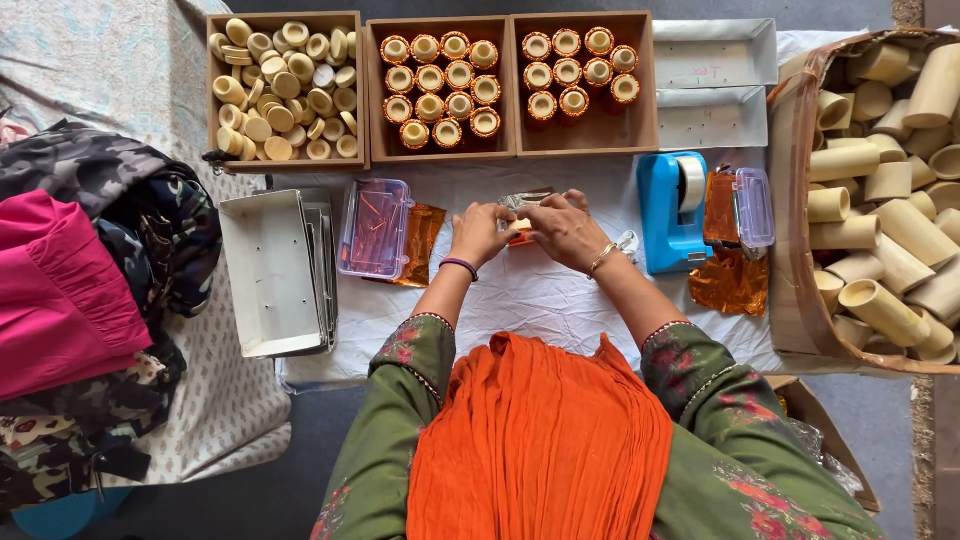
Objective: Wrap small wooden containers in gold decorative foil and secure them.
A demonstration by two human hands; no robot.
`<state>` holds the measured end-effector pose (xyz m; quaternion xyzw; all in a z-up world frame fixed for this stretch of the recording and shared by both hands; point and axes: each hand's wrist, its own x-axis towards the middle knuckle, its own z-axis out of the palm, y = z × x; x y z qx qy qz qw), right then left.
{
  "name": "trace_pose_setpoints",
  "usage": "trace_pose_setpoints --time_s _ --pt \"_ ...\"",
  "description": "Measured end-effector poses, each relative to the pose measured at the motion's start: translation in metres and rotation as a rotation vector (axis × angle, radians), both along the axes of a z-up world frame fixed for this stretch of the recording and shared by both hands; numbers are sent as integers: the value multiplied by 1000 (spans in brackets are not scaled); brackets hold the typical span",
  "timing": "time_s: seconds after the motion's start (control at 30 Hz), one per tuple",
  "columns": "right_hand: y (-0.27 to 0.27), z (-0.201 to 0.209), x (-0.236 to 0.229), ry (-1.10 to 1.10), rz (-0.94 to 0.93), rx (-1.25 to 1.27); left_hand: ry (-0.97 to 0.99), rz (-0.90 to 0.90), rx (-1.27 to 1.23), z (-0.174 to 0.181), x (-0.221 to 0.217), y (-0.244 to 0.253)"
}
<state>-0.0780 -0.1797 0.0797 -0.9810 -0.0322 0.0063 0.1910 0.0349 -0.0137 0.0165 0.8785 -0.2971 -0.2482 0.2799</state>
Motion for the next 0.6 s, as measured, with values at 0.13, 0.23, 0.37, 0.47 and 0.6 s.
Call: trace_pose_setpoints --time_s 0.13,0.23,0.37,0.47,0.6 --pt "3 -7 6 30 8 -49 -8 -9 14 0 0 0" --pt "5 -13 9 24 1 -86 9 -1 25 2 -1 1" --pt "4 -18 11 -38 -3 -85 1 -15 19 4 -1 1" --pt "4 -16 13 -67 -19 -87 -4 -21 10 4 -1 2" --pt "7 4 18 -19 -104 -52 -16 -31 -19 2 -1 2"
